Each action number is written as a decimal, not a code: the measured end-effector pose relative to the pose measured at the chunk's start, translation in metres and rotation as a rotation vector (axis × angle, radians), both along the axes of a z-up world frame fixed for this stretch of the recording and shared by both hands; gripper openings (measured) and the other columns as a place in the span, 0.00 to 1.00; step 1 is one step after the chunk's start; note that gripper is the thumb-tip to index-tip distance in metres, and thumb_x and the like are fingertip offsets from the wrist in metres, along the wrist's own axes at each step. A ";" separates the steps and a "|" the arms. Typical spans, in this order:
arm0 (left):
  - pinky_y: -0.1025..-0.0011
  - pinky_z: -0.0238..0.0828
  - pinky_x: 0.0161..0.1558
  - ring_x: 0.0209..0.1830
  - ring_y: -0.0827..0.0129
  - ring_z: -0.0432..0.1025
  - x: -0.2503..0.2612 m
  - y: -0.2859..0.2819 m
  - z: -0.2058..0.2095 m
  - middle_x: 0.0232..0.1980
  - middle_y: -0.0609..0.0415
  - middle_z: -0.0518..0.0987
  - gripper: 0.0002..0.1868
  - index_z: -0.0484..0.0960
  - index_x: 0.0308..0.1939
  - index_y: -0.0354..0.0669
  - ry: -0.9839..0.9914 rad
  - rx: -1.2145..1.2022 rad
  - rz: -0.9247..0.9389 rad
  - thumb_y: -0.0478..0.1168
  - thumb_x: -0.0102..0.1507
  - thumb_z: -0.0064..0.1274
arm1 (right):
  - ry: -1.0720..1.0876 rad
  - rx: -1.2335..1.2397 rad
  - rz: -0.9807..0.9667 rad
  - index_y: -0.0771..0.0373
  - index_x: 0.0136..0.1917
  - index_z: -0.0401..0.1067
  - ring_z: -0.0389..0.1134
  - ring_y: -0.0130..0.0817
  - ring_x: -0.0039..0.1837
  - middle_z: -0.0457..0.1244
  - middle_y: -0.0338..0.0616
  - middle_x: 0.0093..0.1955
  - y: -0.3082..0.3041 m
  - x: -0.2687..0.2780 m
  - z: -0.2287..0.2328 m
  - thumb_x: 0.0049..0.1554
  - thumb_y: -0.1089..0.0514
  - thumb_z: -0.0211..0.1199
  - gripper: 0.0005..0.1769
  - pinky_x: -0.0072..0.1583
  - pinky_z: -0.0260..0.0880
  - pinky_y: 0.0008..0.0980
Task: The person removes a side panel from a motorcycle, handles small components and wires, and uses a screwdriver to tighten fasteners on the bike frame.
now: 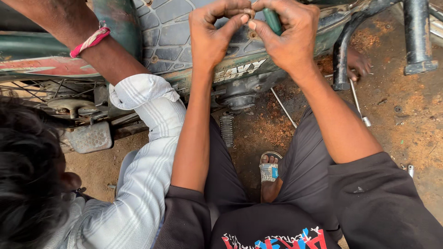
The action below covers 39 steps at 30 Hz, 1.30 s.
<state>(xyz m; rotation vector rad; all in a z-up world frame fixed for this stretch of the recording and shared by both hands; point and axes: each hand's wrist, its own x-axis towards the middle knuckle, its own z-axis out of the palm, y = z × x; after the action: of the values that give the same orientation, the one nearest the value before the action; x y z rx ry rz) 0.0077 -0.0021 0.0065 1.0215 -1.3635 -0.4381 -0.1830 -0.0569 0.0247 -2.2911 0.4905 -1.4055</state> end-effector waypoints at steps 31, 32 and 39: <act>0.71 0.75 0.44 0.38 0.66 0.79 -0.008 0.012 0.014 0.38 0.49 0.85 0.19 0.85 0.46 0.34 -0.245 -0.104 0.233 0.37 0.56 0.73 | -0.048 0.285 0.312 0.73 0.62 0.74 0.68 0.20 0.38 0.68 0.43 0.42 -0.008 -0.006 -0.011 0.73 0.69 0.64 0.06 0.38 0.64 0.19; 0.72 0.77 0.47 0.42 0.69 0.81 -0.008 0.011 0.013 0.41 0.51 0.86 0.17 0.85 0.50 0.37 -0.189 -0.067 0.131 0.36 0.59 0.70 | -0.032 0.199 0.297 0.74 0.61 0.74 0.69 0.22 0.39 0.69 0.44 0.41 -0.009 -0.006 -0.012 0.73 0.69 0.64 0.05 0.39 0.65 0.20; 0.72 0.80 0.48 0.41 0.73 0.83 -0.007 0.010 0.009 0.41 0.54 0.88 0.10 0.87 0.46 0.40 -0.064 -0.016 0.132 0.32 0.61 0.66 | -0.176 0.387 0.354 0.72 0.58 0.74 0.66 0.20 0.34 0.71 0.48 0.46 -0.004 -0.007 -0.004 0.74 0.65 0.61 0.06 0.35 0.65 0.20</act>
<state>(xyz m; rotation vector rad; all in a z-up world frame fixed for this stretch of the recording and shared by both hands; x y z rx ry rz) 0.0010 0.0077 0.0159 1.1130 -1.3454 -0.2973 -0.1898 -0.0604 0.0204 -1.8195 0.2576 -1.2007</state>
